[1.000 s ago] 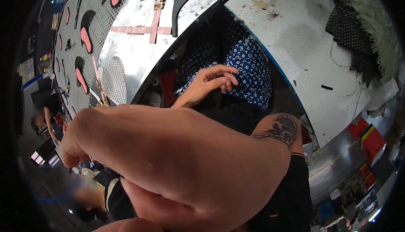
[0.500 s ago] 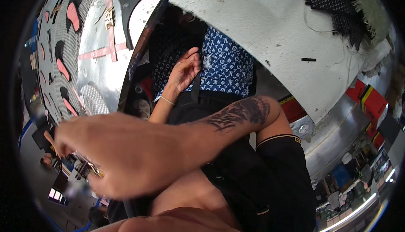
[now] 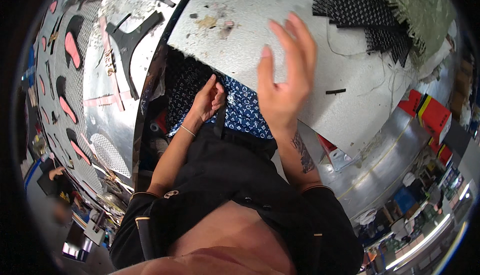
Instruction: Assembling shoe components, specifically attaching mesh and fabric parts to soles.
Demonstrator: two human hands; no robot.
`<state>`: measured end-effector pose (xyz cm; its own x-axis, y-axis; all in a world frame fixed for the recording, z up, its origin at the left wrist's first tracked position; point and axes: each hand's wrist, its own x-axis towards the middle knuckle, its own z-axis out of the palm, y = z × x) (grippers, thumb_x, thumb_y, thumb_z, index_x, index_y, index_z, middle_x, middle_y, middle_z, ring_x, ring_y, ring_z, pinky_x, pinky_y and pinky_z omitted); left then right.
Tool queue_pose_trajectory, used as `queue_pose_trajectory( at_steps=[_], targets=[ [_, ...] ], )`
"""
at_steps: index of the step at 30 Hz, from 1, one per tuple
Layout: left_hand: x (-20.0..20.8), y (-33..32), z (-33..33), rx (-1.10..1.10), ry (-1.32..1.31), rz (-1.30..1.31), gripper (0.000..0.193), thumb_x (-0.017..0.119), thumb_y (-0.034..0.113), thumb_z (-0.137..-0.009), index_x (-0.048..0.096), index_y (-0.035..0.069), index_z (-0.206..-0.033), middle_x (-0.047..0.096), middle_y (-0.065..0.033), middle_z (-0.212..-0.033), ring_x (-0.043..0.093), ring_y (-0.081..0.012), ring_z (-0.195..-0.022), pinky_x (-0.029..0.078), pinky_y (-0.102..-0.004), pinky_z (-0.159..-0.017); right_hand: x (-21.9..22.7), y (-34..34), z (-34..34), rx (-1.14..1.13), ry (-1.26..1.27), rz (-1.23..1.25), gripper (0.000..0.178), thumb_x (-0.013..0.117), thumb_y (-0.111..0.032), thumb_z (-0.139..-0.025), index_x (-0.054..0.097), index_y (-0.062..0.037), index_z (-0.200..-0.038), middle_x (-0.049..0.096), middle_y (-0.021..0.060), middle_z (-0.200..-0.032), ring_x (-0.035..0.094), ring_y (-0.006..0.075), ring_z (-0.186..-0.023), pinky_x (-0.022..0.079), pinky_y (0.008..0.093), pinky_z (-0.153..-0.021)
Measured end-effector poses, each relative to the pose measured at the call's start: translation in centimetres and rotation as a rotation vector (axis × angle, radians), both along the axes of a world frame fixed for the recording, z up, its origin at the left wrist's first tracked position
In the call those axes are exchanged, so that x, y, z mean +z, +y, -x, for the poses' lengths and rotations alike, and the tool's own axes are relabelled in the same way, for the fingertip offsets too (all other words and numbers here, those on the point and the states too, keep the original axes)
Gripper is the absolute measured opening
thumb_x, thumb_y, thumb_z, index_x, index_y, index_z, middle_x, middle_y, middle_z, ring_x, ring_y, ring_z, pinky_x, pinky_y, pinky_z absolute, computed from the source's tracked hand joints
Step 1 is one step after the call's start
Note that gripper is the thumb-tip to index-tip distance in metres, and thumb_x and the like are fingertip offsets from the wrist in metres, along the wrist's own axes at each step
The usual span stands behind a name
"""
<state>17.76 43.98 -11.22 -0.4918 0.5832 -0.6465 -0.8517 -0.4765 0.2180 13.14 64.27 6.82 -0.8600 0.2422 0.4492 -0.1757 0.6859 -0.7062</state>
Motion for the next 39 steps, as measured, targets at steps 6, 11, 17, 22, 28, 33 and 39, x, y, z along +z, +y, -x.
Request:
queue_pose_trajectory(
  at_steps=[6,11,17,22,28,33,39],
  targets=[
    [-0.7,0.4,2.0,-0.034,-0.066,-0.010,0.040,0.043,0.036,-0.102,0.056,0.007,-0.077,0.045,-0.0026,-0.053,0.033,-0.0094,-0.040,0.026,-0.0218,-0.034,1.2,3.5,-4.3,-0.273,0.117,0.324,0.039,0.061,0.006,-0.083,0.055,0.0026,-0.122,0.058,0.0164,-0.119,0.058,0.0284,-0.105,0.047,0.0343,-0.090],
    [-1.9,-1.3,1.3,0.052,-0.131,-0.087,0.035,0.042,0.032,-0.102,0.053,0.009,-0.077,0.044,-0.0027,-0.053,0.033,-0.0085,-0.038,0.026,-0.0195,-0.032,1.5,6.0,-9.7,-0.201,-0.243,-0.014,0.028,0.071,0.002,-0.078,0.067,-0.0041,-0.105,0.064,0.0075,-0.098,0.057,0.0202,-0.086,0.047,0.0301,-0.075],
    [-1.0,-1.6,0.4,0.093,-0.084,-0.057,0.036,0.042,0.031,-0.102,0.051,0.010,-0.075,0.044,-0.0033,-0.051,0.031,-0.0087,-0.035,0.025,-0.0199,-0.029,0.2,4.0,-9.7,0.024,-0.364,-0.289,0.030,0.082,-0.007,-0.065,0.069,-0.0069,-0.092,0.062,0.0042,-0.089,0.055,0.0219,-0.082,0.043,0.0317,-0.075],
    [-0.6,-2.2,-0.2,0.164,-0.069,-0.022,0.035,0.041,0.030,-0.103,0.050,0.010,-0.076,0.045,-0.0034,-0.052,0.033,-0.0091,-0.034,0.026,-0.0200,-0.029,-0.2,3.8,-9.6,0.025,-0.390,-0.314,0.020,0.080,-0.015,-0.070,0.066,-0.0103,-0.084,0.061,-0.0013,-0.082,0.054,0.0185,-0.083,0.038,0.0321,-0.077],
    [0.1,-2.1,-0.6,0.174,-0.043,-0.026,0.036,0.038,0.030,-0.103,0.050,0.010,-0.076,0.044,-0.0029,-0.050,0.032,-0.0098,-0.033,0.026,-0.0206,-0.029,0.9,3.9,-7.8,-0.063,-0.321,-0.178,0.015,0.075,-0.001,-0.073,0.064,-0.0060,-0.081,0.062,0.0026,-0.078,0.056,0.0213,-0.077,0.042,0.0332,-0.075],
    [-0.2,-2.6,-1.1,0.185,0.007,-0.039,0.043,0.037,0.035,-0.103,0.047,0.009,-0.070,0.043,-0.0029,-0.049,0.033,-0.0106,-0.033,0.027,-0.0212,-0.032,1.3,3.8,-4.4,-0.147,-0.315,-0.362,0.022,0.072,-0.005,-0.077,0.065,-0.0053,-0.097,0.063,0.0066,-0.094,0.056,0.0244,-0.090,0.044,0.0349,-0.083],
    [-0.7,-3.0,-1.2,0.242,-0.007,-0.079,0.043,0.039,0.036,-0.103,0.050,0.008,-0.073,0.045,-0.0037,-0.051,0.034,-0.0105,-0.033,0.028,-0.0211,-0.032,1.7,0.0,2.4,0.185,-0.283,-0.477,0.033,0.070,-0.011,-0.080,0.064,-0.0075,-0.112,0.060,0.0082,-0.109,0.054,0.0282,-0.100,0.045,0.0369,-0.088]
  ],
)
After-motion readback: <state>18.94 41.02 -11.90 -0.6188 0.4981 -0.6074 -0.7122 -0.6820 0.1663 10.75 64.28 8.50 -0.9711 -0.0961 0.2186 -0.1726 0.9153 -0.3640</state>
